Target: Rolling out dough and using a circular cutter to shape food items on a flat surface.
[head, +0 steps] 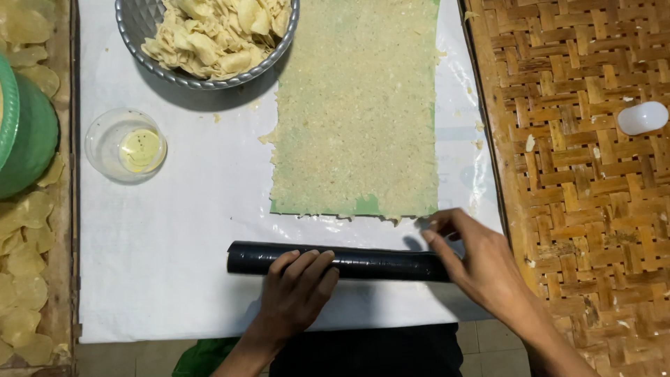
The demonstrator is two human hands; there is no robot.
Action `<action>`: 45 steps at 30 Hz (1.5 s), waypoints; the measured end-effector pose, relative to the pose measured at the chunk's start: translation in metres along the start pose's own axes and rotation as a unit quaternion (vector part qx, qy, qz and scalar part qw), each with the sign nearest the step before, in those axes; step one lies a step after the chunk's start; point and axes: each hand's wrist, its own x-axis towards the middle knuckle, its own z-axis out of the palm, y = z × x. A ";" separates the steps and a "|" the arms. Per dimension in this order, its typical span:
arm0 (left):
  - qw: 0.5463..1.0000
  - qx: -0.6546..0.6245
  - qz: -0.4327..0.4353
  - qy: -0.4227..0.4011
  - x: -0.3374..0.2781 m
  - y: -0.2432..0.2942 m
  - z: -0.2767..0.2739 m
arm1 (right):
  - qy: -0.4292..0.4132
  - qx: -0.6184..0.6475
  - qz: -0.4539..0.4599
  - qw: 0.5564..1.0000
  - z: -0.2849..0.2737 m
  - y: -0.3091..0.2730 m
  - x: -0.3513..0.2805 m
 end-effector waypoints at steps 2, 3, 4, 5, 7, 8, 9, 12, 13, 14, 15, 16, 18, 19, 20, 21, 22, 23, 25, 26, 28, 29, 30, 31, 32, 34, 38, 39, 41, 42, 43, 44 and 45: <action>1.000 -0.003 -0.001 0.003 0.002 0.002 0.001 | -0.064 0.027 -0.009 0.998 -0.001 -0.014 0.000; 1.000 -0.005 -0.002 0.007 0.003 0.003 0.002 | -0.128 0.053 -0.020 0.990 -0.001 -0.021 0.000; 1.000 -0.005 -0.001 0.008 0.005 0.003 0.003 | -0.126 0.053 -0.020 0.990 0.001 -0.020 0.003; 1.000 0.002 0.001 0.014 0.007 0.004 0.004 | -0.101 0.049 -0.026 0.993 0.003 -0.019 0.005; 1.000 0.013 0.001 0.021 0.006 0.004 0.004 | -0.077 0.043 -0.036 0.995 0.009 -0.013 0.014; 1.000 0.005 -0.001 0.008 0.004 0.004 0.004 | -0.009 -0.007 -0.119 0.993 0.012 -0.007 0.018; 1.000 -0.003 -0.003 -0.005 0.001 0.003 0.004 | 0.059 -0.057 -0.200 0.976 0.016 -0.001 0.022; 1.000 0.001 -0.024 -0.010 -0.002 0.004 0.003 | 0.009 -0.194 -0.303 0.933 0.021 0.010 0.038; 1.000 0.002 -0.024 -0.010 -0.003 0.004 0.003 | 0.009 -0.194 -0.304 0.933 0.023 0.017 0.041; 1.000 0.006 -0.026 -0.009 -0.004 0.003 0.003 | 0.021 -0.237 -0.339 0.910 0.026 0.023 0.043; 1.000 0.010 -0.028 -0.008 -0.005 0.002 0.003 | 0.032 -0.278 -0.372 0.885 0.029 0.028 0.046; 0.999 0.013 -0.030 -0.007 -0.006 0.002 0.004 | 0.032 -0.278 -0.377 0.883 0.029 0.030 0.047; 0.999 -0.001 -0.039 -0.008 -0.008 0.002 0.005 | 0.053 -0.261 -0.423 0.866 0.027 0.035 0.046; 0.999 0.000 -0.040 -0.007 -0.006 0.002 0.004 | 0.052 -0.261 -0.425 0.865 0.028 0.037 0.047; 0.999 0.001 -0.040 -0.002 -0.004 0.002 0.004 | 0.046 -0.275 -0.433 0.857 0.028 0.039 0.047; 0.999 0.001 -0.040 0.003 -0.002 0.002 0.003 | 0.039 -0.289 -0.441 0.849 0.028 0.042 0.047; 0.999 0.001 -0.040 0.004 -0.001 0.001 0.003 | 0.039 -0.290 -0.441 0.848 0.026 0.041 0.047; 0.999 -0.002 -0.042 0.004 0.000 0.001 0.002 | 0.036 -0.280 -0.446 0.849 0.024 0.040 0.047; 0.999 -0.003 -0.046 0.004 0.001 0.001 0.000 | 0.032 -0.270 -0.454 0.848 0.019 0.029 0.048; 0.999 0.000 -0.054 0.003 0.002 0.001 0.000 | 0.048 -0.200 -0.446 0.871 0.015 0.020 0.049; 0.998 0.003 -0.062 0.004 0.001 0.001 0.001 | 0.062 -0.130 -0.436 0.888 0.011 0.004 0.052; 0.997 -0.006 -0.074 0.004 -0.001 0.001 0.003 | 0.059 -0.085 -0.413 0.905 0.011 -0.001 0.055; 0.996 -0.016 -0.084 0.002 -0.003 0.001 0.004 | 0.055 -0.039 -0.387 0.919 0.011 -0.007 0.058; 0.996 -0.016 -0.083 0.003 -0.002 0.001 0.004 | 0.056 -0.039 -0.388 0.919 0.016 -0.009 0.064; 0.996 -0.018 -0.084 -0.003 -0.001 0.001 0.002 | 0.035 -0.039 -0.361 0.931 0.021 -0.011 0.070; 0.996 -0.017 -0.085 -0.007 0.000 0.001 0.000 | 0.015 -0.038 -0.338 0.940 0.028 -0.013 0.081; 0.997 -0.007 -0.080 -0.010 -0.001 -0.001 -0.002 | -0.036 -0.024 -0.273 0.961 0.037 -0.017 0.095; 0.997 -0.005 -0.078 -0.007 -0.001 -0.001 -0.002 | -0.013 -0.032 -0.273 0.961 0.039 -0.018 0.098; 0.997 -0.002 -0.075 -0.002 0.003 -0.002 -0.005 | -0.023 -0.056 -0.278 0.959 0.035 -0.024 0.101; 0.998 -0.001 -0.069 0.002 0.005 -0.003 -0.006 | -0.031 -0.079 -0.280 0.956 0.033 -0.026 0.102; 0.998 0.001 -0.070 0.003 0.006 -0.003 -0.006 | -0.031 -0.080 -0.282 0.956 0.029 -0.032 0.100; 0.998 -0.001 -0.070 0.004 0.007 -0.003 -0.007 | -0.073 -0.102 -0.283 0.951 0.025 -0.038 0.098; 0.998 -0.003 -0.069 0.005 0.008 -0.003 -0.008 | -0.114 -0.124 -0.284 0.944 0.020 -0.044 0.095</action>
